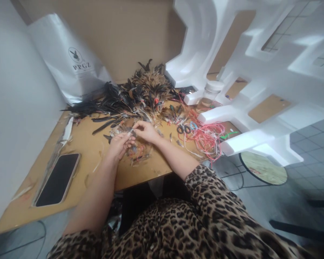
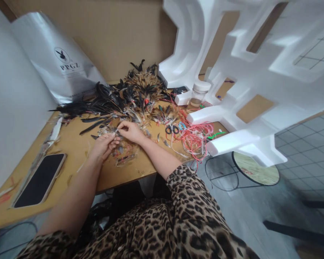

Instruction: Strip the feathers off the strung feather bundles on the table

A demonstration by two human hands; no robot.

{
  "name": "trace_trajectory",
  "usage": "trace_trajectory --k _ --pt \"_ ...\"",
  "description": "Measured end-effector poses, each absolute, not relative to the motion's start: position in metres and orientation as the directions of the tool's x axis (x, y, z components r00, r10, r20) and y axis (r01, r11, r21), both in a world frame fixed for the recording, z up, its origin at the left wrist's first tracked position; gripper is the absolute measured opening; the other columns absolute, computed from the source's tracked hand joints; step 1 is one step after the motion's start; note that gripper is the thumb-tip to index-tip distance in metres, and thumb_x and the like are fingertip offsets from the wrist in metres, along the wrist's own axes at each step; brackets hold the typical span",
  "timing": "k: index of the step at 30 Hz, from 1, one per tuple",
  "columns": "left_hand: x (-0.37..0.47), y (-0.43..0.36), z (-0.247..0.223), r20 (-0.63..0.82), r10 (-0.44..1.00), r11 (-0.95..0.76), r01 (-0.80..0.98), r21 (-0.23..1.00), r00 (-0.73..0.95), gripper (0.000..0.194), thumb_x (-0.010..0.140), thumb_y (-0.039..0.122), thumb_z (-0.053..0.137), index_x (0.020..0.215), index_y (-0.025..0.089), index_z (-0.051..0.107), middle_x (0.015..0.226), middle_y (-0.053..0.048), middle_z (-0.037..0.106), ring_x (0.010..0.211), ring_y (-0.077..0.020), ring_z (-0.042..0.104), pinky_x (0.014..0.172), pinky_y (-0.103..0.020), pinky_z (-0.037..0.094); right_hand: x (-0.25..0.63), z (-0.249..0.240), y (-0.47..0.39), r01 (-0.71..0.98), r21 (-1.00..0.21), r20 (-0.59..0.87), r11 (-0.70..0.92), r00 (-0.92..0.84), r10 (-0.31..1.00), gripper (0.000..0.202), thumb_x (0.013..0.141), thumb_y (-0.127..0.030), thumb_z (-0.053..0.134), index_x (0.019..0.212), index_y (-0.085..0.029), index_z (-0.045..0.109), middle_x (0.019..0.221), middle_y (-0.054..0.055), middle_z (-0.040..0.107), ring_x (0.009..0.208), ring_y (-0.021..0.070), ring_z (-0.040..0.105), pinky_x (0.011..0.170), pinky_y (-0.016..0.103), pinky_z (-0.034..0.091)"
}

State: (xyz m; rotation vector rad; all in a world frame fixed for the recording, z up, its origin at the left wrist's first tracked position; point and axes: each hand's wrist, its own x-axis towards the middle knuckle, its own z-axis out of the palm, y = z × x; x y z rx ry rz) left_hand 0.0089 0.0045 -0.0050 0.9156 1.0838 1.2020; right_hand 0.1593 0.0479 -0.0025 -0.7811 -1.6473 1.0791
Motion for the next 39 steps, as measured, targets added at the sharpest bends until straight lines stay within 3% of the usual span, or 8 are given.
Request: trace_trajectory --k 4,13,18,21,23,26,31,39 --pt "0.008 0.007 -0.009 -0.067 0.993 0.048 -0.172 0.984 -0.101 0.028 0.061 0.033 0.072 0.076 0.012 0.062 0.067 -0.004 0.066 0.051 -0.0085 0.059 0.044 -0.016 0.041 0.161 0.006 0.046 0.002 -0.956 0.279 0.293 -0.302 0.912 0.021 0.069 -0.028 0.060 0.083 -0.012 0.061 0.081 0.002 0.063 0.072 0.0084 0.055 0.074 0.022 0.043" --pt "0.017 0.003 -0.008 0.077 0.985 -0.079 -0.008 0.997 -0.156 0.023 0.062 0.032 0.072 0.069 0.014 0.059 0.061 -0.003 0.066 0.050 -0.0113 0.060 0.047 -0.020 0.044 0.155 0.004 0.042 -0.136 -0.989 0.106 0.062 -0.342 0.934 0.031 0.062 -0.039 0.069 0.063 -0.013 0.052 0.055 -0.006 0.050 0.052 0.0043 0.040 0.053 0.018 0.030" --pt "0.018 -0.002 -0.003 0.064 0.993 -0.076 -0.121 0.990 -0.101 0.022 0.063 0.031 0.072 0.068 0.015 0.058 0.063 -0.003 0.067 0.048 -0.0087 0.057 0.045 -0.018 0.041 0.155 0.003 0.041 -0.336 -0.935 0.049 -0.116 -0.445 0.894 0.034 0.057 -0.037 0.073 0.062 -0.014 0.050 0.052 -0.007 0.049 0.049 0.0043 0.041 0.052 0.018 0.032" --pt "0.017 -0.003 -0.002 -0.038 0.999 0.044 -0.249 0.967 0.031 0.025 0.060 0.032 0.073 0.066 0.015 0.057 0.063 -0.002 0.066 0.049 -0.0077 0.056 0.046 -0.018 0.040 0.155 0.005 0.038 -0.399 -0.896 0.058 -0.193 -0.538 0.841 0.037 0.056 -0.039 0.074 0.064 -0.015 0.048 0.052 -0.005 0.052 0.050 0.0062 0.047 0.054 0.020 0.037" --pt "0.017 -0.003 -0.003 -0.103 0.992 0.120 -0.275 0.954 0.075 0.026 0.059 0.033 0.074 0.069 0.014 0.059 0.065 -0.003 0.066 0.054 -0.0097 0.059 0.049 -0.019 0.043 0.156 0.008 0.037 -0.366 -0.914 0.051 -0.174 -0.530 0.846 0.038 0.056 -0.041 0.074 0.065 -0.015 0.049 0.054 -0.005 0.053 0.052 0.0071 0.048 0.055 0.021 0.039" --pt "0.018 0.000 -0.005 -0.078 0.996 0.066 -0.261 0.963 -0.036 0.028 0.056 0.030 0.076 0.074 0.013 0.063 0.069 -0.003 0.066 0.062 -0.0115 0.061 0.057 -0.022 0.046 0.160 0.011 0.040 -0.231 -0.973 0.085 -0.023 -0.447 0.891 0.037 0.058 -0.042 0.072 0.064 -0.013 0.051 0.055 -0.005 0.052 0.054 0.0063 0.047 0.057 0.020 0.038" --pt "0.016 0.005 -0.009 -0.027 0.987 -0.005 -0.200 0.980 -0.158 0.025 0.050 0.025 0.078 0.068 0.013 0.065 0.058 0.002 0.060 0.050 -0.0054 0.049 0.051 -0.018 0.038 0.163 0.011 0.044 -0.011 -0.974 0.214 0.227 -0.382 0.899 0.033 0.063 -0.042 0.068 0.064 -0.012 0.054 0.057 -0.006 0.047 0.055 0.0046 0.039 0.055 0.019 0.030" --pt "0.008 0.010 -0.018 0.011 0.985 -0.040 -0.163 0.986 -0.174 0.023 0.052 0.026 0.076 0.065 0.013 0.062 0.049 0.003 0.053 0.041 -0.0041 0.039 0.043 -0.018 0.028 0.152 0.002 0.042 -0.110 -0.991 0.117 0.082 -0.373 0.920 0.034 0.060 -0.042 0.069 0.070 -0.014 0.052 0.056 -0.006 0.050 0.051 0.0056 0.042 0.052 0.019 0.032"
